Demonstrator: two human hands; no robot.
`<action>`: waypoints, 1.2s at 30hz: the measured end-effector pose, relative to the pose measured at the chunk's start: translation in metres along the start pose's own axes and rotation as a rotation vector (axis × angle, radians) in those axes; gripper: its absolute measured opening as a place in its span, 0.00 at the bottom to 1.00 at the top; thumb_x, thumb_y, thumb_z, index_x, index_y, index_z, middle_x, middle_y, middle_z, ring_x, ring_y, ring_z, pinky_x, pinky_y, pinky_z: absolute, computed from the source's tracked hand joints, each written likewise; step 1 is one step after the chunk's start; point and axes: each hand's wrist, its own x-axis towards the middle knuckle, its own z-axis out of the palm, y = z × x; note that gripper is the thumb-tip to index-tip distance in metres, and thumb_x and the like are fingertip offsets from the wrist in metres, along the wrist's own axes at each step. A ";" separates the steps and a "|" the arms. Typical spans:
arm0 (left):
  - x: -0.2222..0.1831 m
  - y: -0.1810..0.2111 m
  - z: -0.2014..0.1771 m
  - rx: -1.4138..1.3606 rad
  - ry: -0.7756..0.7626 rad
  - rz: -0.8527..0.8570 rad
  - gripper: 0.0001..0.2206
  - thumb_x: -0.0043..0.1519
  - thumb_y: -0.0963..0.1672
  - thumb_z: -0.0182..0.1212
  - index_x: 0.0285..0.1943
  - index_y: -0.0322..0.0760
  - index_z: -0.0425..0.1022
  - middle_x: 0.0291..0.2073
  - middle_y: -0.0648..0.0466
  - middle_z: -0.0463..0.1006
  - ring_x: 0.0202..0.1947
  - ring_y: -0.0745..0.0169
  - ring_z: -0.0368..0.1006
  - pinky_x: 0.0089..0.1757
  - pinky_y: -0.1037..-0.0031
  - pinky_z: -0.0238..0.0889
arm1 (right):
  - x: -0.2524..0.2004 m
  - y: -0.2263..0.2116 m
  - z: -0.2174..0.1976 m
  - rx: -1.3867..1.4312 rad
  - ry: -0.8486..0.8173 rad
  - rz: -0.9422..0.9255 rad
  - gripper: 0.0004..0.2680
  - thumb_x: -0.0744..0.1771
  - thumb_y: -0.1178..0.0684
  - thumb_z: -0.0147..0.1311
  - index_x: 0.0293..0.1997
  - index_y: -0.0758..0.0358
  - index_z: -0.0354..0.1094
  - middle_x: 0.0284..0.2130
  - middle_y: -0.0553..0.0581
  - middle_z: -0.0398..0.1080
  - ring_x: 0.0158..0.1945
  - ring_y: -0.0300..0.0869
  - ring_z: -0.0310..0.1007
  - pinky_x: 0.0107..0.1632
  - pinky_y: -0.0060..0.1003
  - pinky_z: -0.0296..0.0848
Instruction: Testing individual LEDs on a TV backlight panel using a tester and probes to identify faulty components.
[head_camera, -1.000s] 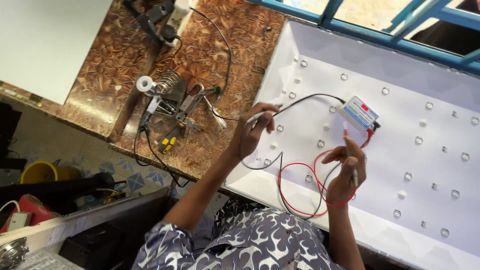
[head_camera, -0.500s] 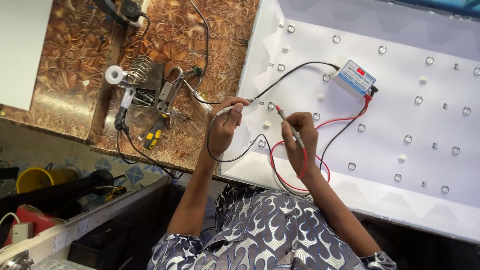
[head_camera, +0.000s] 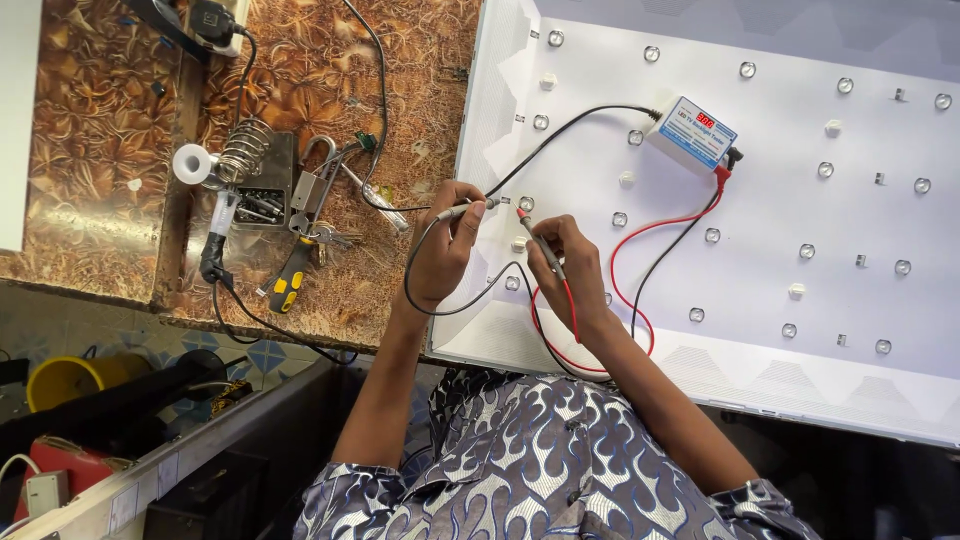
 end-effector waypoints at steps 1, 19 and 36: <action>0.000 -0.002 0.001 -0.003 -0.002 -0.002 0.08 0.71 0.44 0.49 0.46 0.34 0.72 0.15 0.51 0.69 0.19 0.61 0.66 0.31 0.70 0.64 | 0.000 -0.002 -0.001 -0.002 0.000 0.003 0.05 0.68 0.59 0.55 0.45 0.67 0.67 0.26 0.60 0.70 0.28 0.46 0.73 0.35 0.37 0.73; 0.004 -0.014 0.006 0.002 -0.024 -0.028 0.08 0.71 0.45 0.50 0.46 0.37 0.72 0.15 0.50 0.69 0.18 0.59 0.68 0.30 0.70 0.65 | 0.012 -0.024 -0.001 -0.120 -0.098 -0.042 0.03 0.68 0.61 0.51 0.41 0.70 0.67 0.21 0.64 0.69 0.22 0.49 0.70 0.28 0.40 0.68; 0.007 -0.016 0.009 0.055 -0.065 -0.023 0.08 0.71 0.45 0.50 0.46 0.37 0.72 0.15 0.49 0.70 0.18 0.57 0.69 0.30 0.69 0.65 | 0.014 -0.027 -0.003 -0.150 -0.106 -0.061 0.02 0.67 0.61 0.50 0.39 0.68 0.67 0.19 0.65 0.69 0.21 0.51 0.70 0.27 0.41 0.67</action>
